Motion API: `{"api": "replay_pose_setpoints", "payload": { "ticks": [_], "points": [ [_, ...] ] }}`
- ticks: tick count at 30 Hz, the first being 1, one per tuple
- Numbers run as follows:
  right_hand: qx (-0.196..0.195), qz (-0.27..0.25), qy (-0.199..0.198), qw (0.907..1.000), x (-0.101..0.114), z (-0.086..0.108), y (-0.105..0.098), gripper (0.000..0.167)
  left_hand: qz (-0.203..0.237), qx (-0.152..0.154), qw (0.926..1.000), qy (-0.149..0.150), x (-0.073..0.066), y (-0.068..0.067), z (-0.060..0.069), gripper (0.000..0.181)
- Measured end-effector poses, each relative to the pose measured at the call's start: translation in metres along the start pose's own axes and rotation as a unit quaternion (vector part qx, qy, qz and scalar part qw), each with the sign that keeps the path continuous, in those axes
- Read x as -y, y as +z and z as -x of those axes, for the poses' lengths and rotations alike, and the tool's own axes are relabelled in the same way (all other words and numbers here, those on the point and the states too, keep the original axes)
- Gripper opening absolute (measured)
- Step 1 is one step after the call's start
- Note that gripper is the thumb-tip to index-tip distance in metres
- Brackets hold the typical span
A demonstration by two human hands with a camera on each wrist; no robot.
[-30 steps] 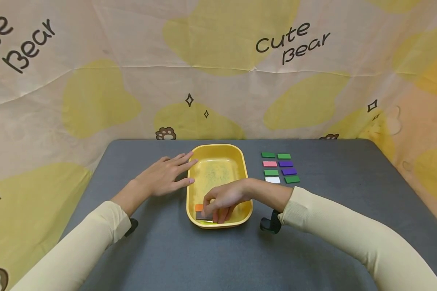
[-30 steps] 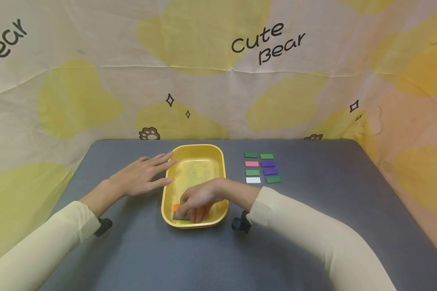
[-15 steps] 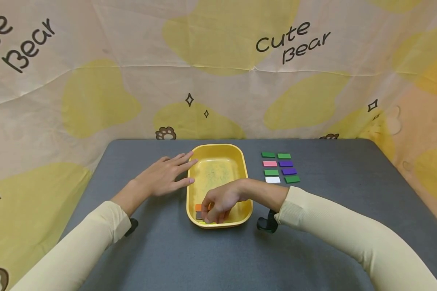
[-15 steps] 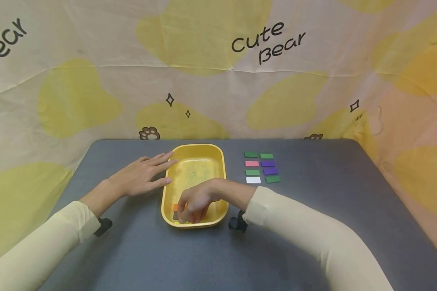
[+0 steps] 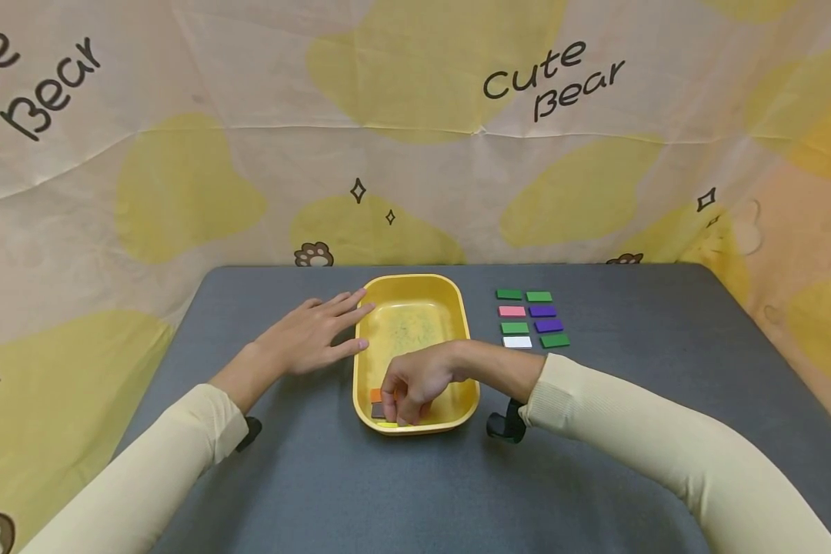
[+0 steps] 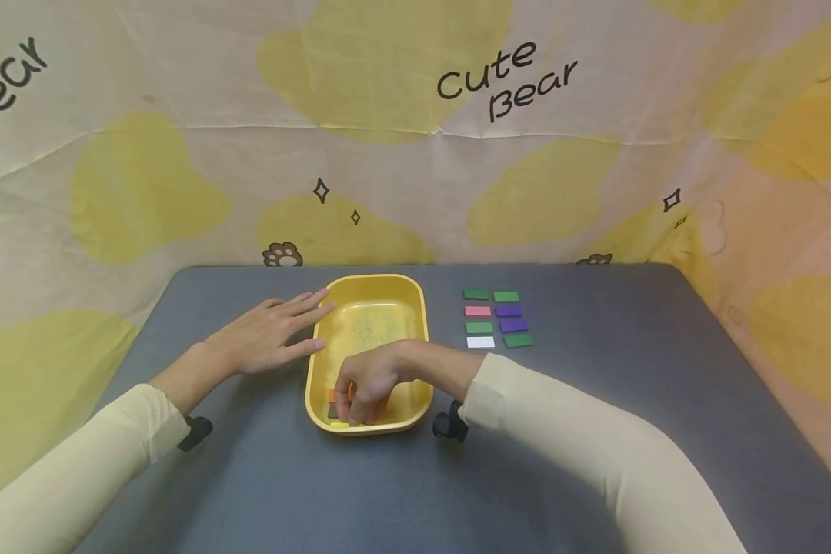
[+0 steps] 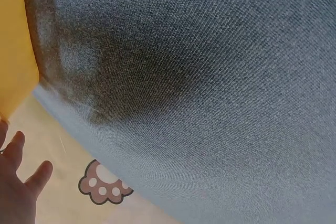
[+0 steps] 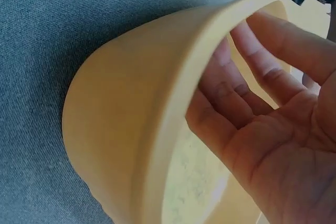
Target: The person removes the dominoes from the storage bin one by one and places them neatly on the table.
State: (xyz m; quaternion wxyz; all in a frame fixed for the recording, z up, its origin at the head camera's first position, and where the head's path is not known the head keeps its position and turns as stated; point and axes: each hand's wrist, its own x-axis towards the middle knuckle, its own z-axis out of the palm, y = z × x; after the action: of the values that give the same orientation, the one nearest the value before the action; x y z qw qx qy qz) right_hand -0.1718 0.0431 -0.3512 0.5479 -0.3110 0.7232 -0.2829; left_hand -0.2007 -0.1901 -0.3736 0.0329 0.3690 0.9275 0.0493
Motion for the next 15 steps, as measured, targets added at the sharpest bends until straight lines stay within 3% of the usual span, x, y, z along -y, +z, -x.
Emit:
{"api": "replay_pose_setpoints", "payload": {
  "ticks": [10,15],
  "points": [
    [-0.022,0.0,-0.009,0.9997,0.001,0.005,-0.001,0.014,-0.001,0.004,1.0,-0.004,0.0,0.0,-0.001,0.071],
    [-0.044,-0.01,-0.001,0.999,0.003,0.014,-0.007,0.023,-0.004,0.007,0.9999,-0.007,0.0,0.0,0.0,0.072]
  ]
}}
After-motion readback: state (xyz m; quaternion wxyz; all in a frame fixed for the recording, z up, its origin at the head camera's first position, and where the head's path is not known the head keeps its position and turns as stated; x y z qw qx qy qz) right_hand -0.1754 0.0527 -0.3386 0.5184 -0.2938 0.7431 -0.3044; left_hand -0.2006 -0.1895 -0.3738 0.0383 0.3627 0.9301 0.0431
